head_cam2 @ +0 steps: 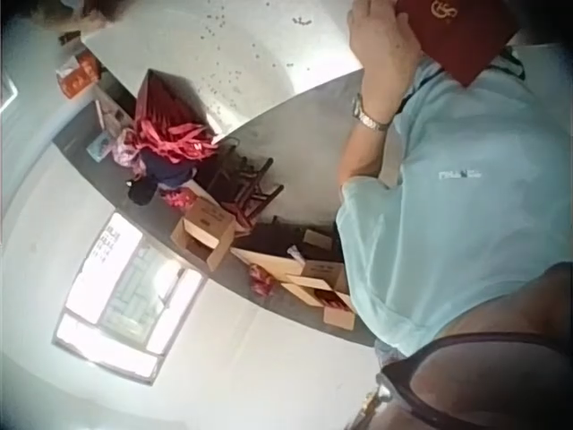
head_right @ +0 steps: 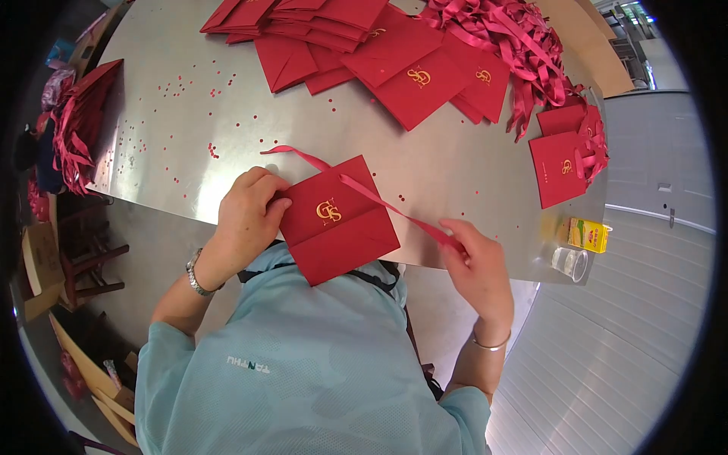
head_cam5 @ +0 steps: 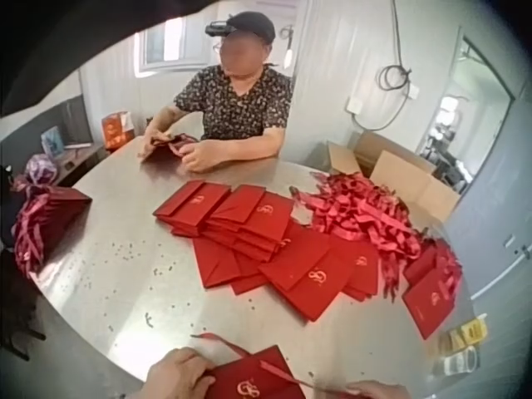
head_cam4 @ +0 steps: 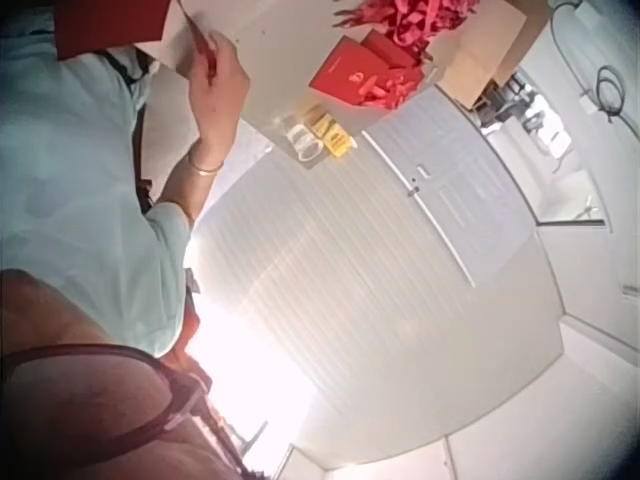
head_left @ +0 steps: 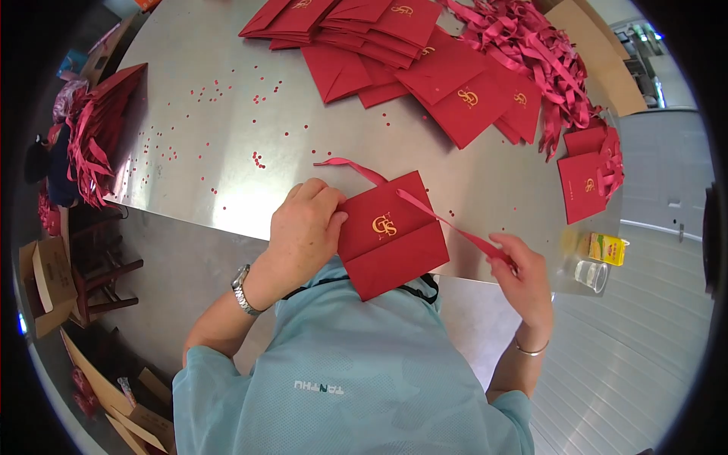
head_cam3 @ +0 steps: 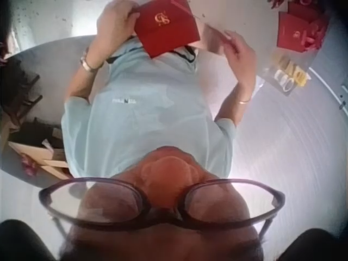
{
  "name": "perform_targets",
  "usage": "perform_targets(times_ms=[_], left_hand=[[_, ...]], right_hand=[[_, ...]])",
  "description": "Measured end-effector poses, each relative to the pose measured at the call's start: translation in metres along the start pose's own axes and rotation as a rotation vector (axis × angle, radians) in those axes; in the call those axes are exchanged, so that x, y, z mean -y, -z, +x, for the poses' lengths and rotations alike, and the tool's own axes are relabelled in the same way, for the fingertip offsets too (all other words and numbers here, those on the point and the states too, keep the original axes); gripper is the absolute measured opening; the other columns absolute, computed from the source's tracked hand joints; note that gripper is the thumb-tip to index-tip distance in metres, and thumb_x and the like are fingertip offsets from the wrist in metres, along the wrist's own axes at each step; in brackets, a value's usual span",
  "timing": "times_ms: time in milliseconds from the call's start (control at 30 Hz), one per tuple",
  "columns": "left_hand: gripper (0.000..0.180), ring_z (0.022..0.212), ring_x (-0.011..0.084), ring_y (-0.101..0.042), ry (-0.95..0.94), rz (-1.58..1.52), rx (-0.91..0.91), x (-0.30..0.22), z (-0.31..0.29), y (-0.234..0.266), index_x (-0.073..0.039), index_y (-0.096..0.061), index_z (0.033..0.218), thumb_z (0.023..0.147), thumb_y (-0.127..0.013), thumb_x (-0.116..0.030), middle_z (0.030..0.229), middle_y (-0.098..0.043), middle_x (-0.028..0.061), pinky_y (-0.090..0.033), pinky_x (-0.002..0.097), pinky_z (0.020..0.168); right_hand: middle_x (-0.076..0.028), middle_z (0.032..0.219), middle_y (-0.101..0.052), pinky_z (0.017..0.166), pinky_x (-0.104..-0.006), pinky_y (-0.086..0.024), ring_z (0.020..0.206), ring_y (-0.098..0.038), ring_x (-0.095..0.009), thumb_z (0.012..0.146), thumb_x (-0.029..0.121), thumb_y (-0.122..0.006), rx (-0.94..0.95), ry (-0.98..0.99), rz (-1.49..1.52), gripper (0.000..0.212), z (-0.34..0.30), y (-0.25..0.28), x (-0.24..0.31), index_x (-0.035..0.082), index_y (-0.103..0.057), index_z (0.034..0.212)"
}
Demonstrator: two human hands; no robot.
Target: The person threads pink ribbons through holes in red paper bags by hand to create handles.
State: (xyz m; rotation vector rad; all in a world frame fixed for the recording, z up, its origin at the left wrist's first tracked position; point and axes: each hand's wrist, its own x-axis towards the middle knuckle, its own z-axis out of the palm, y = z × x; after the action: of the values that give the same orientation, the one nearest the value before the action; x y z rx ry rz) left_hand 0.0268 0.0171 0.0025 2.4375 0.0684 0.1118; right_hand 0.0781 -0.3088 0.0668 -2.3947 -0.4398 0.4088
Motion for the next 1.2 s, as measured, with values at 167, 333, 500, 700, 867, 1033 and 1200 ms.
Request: perform_targets(times_ms=[167,333,500,700,867,1033,1200], left_hand=[[0.014,0.083,0.0309,-0.061,0.168,-0.196,0.109,-0.003,0.001,0.007,-0.004,-0.063,0.091,0.079,-0.069,-0.007,0.09,-0.06,0.0117,-0.052,0.0394,0.07],[0.012,0.073,0.0107,-0.058,0.347,-0.555,0.325,0.005,0.012,0.017,0.001,-0.063,0.09,0.08,-0.069,0.0,0.081,-0.062,0.0038,-0.05,0.0265,0.067],[0.015,0.075,0.0164,-0.062,0.341,-0.479,0.36,0.005,0.014,0.023,0.003,-0.064,0.091,0.078,-0.069,-0.004,0.082,-0.064,0.0093,-0.051,0.0294,0.069],[0.016,0.074,0.017,-0.062,0.331,-0.492,0.462,0.01,0.021,0.026,0.004,-0.065,0.091,0.078,-0.069,-0.005,0.083,-0.065,0.0102,-0.051,0.0299,0.068],[0.021,0.084,0.0263,-0.065,0.272,-0.508,0.47,0.014,0.014,0.022,0.001,-0.067,0.097,0.08,-0.067,-0.01,0.091,-0.066,0.0153,-0.052,0.0355,0.076],[0.018,0.095,0.0321,-0.061,0.244,-0.454,0.402,0.006,0.005,0.015,-0.003,-0.069,0.098,0.083,-0.065,-0.013,0.102,-0.06,0.0135,-0.048,0.0395,0.084],[0.015,0.091,0.0288,-0.061,0.261,-0.6,0.38,0.012,0.004,0.014,-0.003,-0.069,0.097,0.085,-0.063,-0.009,0.1,-0.06,0.012,-0.049,0.0365,0.081]], right_hand=[[-0.015,0.081,-0.069,0.061,-0.0302,-0.055,0.072,-0.068,-0.02,0.075,-0.003,-0.068,0.12,0.068,0.883,0.045,-0.024,0.009,-0.003,-0.001,-0.062,0.12],[-0.03,0.11,-0.065,0.079,-0.0416,-0.058,0.092,-0.069,-0.041,0.069,0.008,-0.073,0.23,0.412,1.356,0.068,-0.012,-0.017,0.012,-0.013,-0.051,0.129],[-0.025,0.102,-0.067,0.063,-0.0316,-0.054,0.076,-0.069,-0.032,0.068,0.003,-0.071,0.113,0.397,1.018,0.04,-0.019,-0.014,0.034,-0.007,-0.067,0.106],[-0.013,0.09,-0.068,0.062,-0.0316,-0.048,0.079,-0.062,-0.025,0.054,-0.003,-0.066,-0.314,0.57,0.06,0.031,-0.001,-0.024,0.1,0.004,-0.073,0.083],[-0.01,0.082,-0.068,0.065,-0.0322,-0.051,0.073,-0.064,-0.022,0.076,-0.005,-0.065,0.134,0.365,0.301,0.024,0.029,-0.065,0.107,0.001,-0.068,0.099],[-0.009,0.076,-0.066,0.061,-0.0269,-0.049,0.064,-0.062,-0.016,0.086,0.003,-0.066,0.037,0.03,0.484,0.008,0.04,-0.126,0.077,0.001,-0.063,0.093],[-0.009,0.07,-0.065,0.056,-0.0266,-0.048,0.058,-0.06,-0.015,0.085,0.004,-0.066,-0.049,0.153,0.333,0.005,0.049,-0.13,0.081,0.001,-0.063,0.086]])
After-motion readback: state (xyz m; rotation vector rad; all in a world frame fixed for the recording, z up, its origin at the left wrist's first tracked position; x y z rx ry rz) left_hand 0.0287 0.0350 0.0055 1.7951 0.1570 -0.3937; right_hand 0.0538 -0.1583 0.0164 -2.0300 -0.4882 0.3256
